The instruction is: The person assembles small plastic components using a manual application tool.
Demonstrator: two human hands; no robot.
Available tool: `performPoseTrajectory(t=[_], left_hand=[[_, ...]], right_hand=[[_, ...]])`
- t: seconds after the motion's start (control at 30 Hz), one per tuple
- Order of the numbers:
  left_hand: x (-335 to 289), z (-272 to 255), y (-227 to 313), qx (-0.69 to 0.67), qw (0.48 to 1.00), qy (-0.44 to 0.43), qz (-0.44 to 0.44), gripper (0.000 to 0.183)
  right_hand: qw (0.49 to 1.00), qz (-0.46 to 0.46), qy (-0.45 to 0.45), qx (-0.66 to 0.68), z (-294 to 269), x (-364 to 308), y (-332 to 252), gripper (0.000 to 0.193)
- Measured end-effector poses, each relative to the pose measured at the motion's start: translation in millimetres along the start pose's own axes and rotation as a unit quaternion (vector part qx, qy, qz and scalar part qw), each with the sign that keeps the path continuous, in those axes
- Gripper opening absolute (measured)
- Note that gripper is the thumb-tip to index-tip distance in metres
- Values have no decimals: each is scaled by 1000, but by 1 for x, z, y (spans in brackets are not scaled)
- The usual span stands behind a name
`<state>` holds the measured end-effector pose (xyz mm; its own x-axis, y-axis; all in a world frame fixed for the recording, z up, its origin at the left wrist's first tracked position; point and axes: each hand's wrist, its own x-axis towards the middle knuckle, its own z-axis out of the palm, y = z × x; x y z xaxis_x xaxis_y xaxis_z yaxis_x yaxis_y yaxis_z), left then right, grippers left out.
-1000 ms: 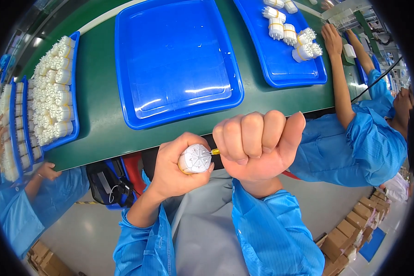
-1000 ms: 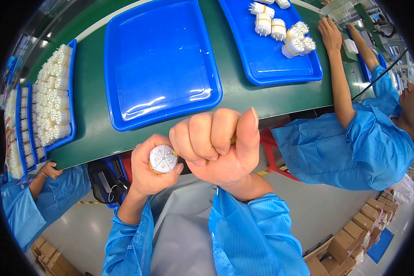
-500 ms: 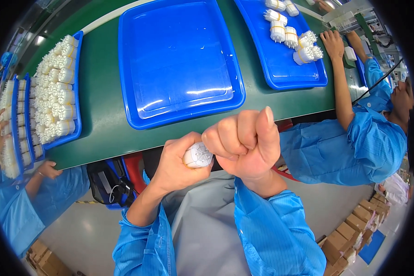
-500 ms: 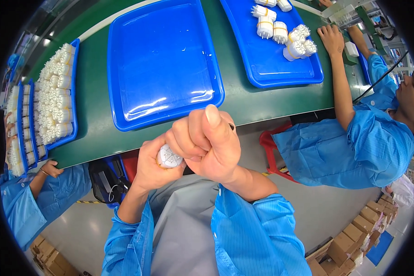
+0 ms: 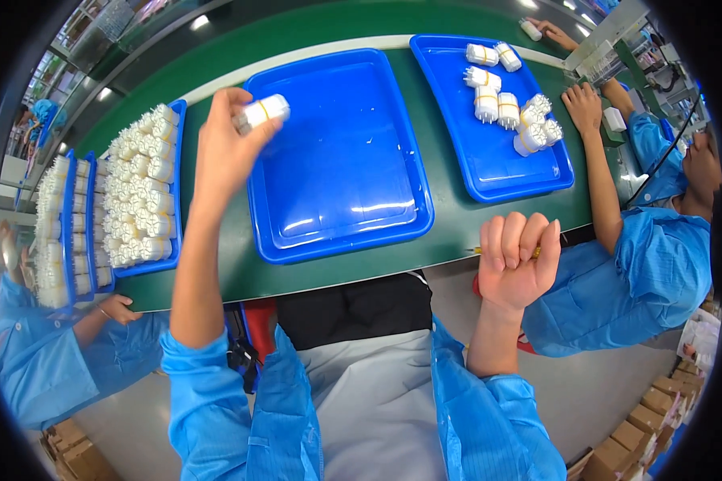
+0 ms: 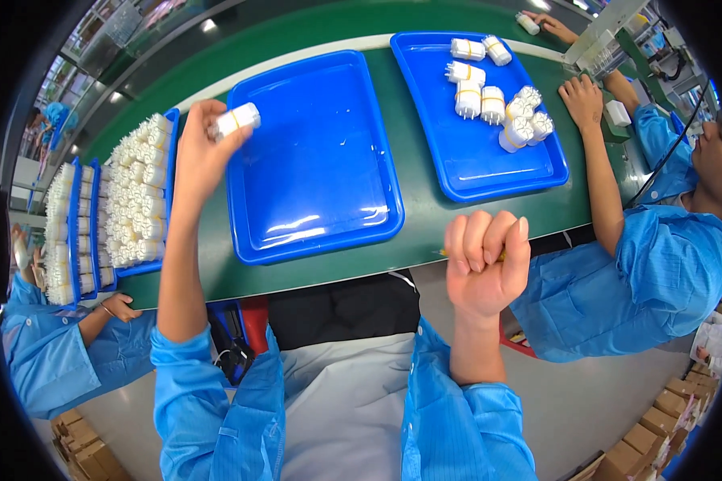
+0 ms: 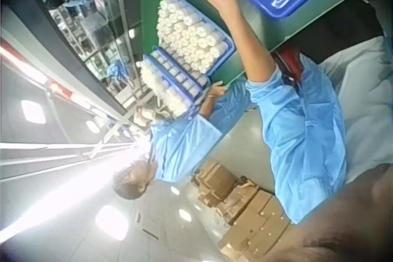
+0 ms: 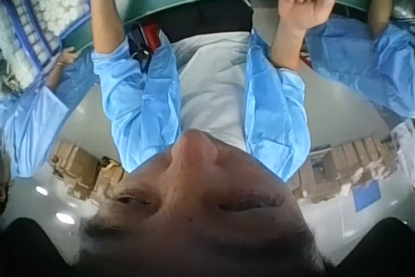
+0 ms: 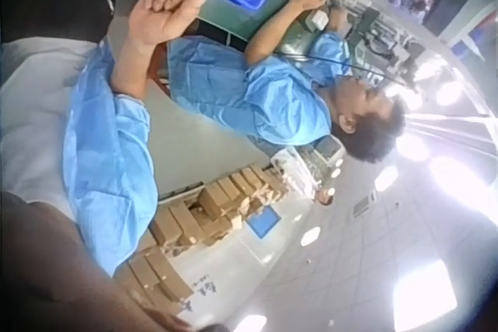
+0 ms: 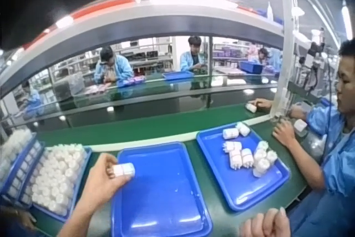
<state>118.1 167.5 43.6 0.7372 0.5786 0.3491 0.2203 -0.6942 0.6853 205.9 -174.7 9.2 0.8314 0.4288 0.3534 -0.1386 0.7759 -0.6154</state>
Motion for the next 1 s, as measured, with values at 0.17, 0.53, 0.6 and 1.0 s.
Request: performPoseTrajectory(t=[0.17,0.53,0.6,1.0], left_hand=[[77,-5,-74,175,980,7,97,39],[90,33,-57,259,965,-15,48,47],[84,36,-47,264,964,-5,40,50],[-55,41,103,-183,968,-146,88,62]], right_hand=[[937,-19,103,-332,-24,12,-22,33],[564,-25,129,-815,-84,105,-47,45],[534,-16,123,-836,-87,113,-40,46],[973,217,61,-48,-16,45,-19,31]])
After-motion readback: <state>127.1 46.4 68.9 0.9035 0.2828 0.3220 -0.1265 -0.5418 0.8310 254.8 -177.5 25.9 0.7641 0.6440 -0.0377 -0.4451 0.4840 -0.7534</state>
